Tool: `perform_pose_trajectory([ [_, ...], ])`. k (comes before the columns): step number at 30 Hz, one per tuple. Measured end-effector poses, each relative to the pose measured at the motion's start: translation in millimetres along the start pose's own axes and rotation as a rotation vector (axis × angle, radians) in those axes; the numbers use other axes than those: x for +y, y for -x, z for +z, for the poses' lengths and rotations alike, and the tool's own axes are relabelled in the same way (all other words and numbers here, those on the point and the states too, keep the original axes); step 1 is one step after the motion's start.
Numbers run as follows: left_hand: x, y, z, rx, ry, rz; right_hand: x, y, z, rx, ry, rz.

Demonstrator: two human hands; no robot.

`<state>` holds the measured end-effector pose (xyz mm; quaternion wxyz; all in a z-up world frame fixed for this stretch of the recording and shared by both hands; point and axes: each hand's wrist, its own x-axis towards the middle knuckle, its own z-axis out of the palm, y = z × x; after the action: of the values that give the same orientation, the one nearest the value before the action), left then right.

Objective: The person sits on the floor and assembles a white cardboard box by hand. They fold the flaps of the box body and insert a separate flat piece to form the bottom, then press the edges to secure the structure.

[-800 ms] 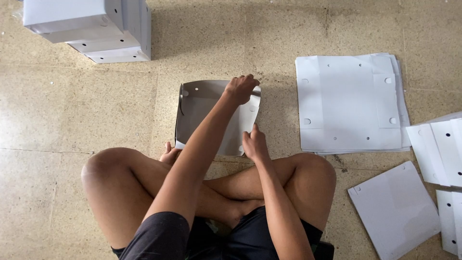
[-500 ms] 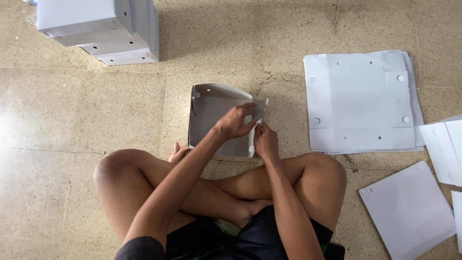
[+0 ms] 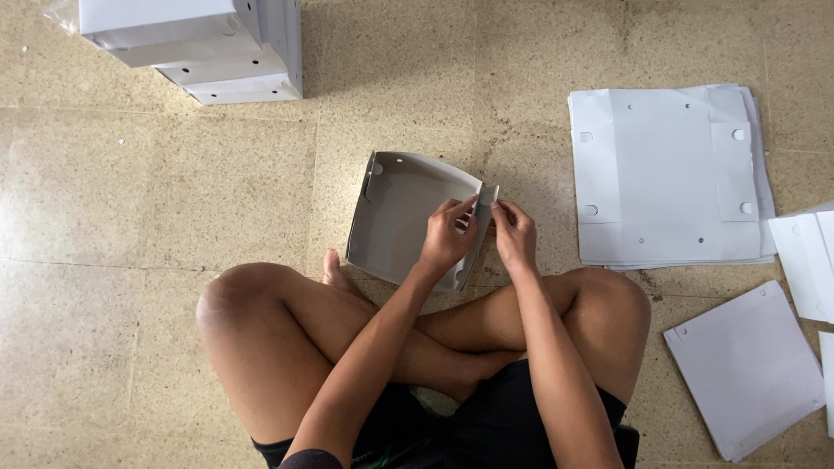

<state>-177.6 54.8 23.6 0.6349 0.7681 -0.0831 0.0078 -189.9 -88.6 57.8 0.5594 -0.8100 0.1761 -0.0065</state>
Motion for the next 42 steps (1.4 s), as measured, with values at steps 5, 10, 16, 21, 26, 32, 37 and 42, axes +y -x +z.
perform_pose_trajectory([
  [5, -3.6, 3.0, 3.9, 0.007, -0.059, -0.009, 20.1, -10.8, 6.2, 0.004, 0.009, 0.014],
  [10, 12.9, 6.4, -3.2, 0.002, -0.09, -0.026, 49.6, -21.9, 10.3, -0.024, 0.008, 0.011],
  [16, 28.2, 7.3, -5.8, 0.002, -0.084, -0.037, 47.3, -22.2, 8.4, -0.039, -0.029, 0.039],
  [21, 30.8, 8.8, -7.8, -0.03, -0.151, 0.017, 65.9, -25.6, 8.4, -0.053, -0.069, 0.039],
  [26, 43.3, 10.3, -10.7, -0.031, -0.14, 0.005, 55.6, -24.7, 7.1, -0.022, -0.001, 0.042],
  [32, 38.7, 10.1, -11.0, -0.039, -0.143, -0.009, 6.8, -6.6, 4.9, 0.022, 0.056, -0.048],
  [37, 41.1, 10.4, -10.7, -0.044, -0.149, -0.016, -2.8, -3.7, 3.0, 0.042, 0.036, 0.012],
  [42, 38.5, 9.8, -9.8, -0.045, -0.102, -0.001, 4.0, -4.2, 4.3, 0.074, -0.034, 0.066],
])
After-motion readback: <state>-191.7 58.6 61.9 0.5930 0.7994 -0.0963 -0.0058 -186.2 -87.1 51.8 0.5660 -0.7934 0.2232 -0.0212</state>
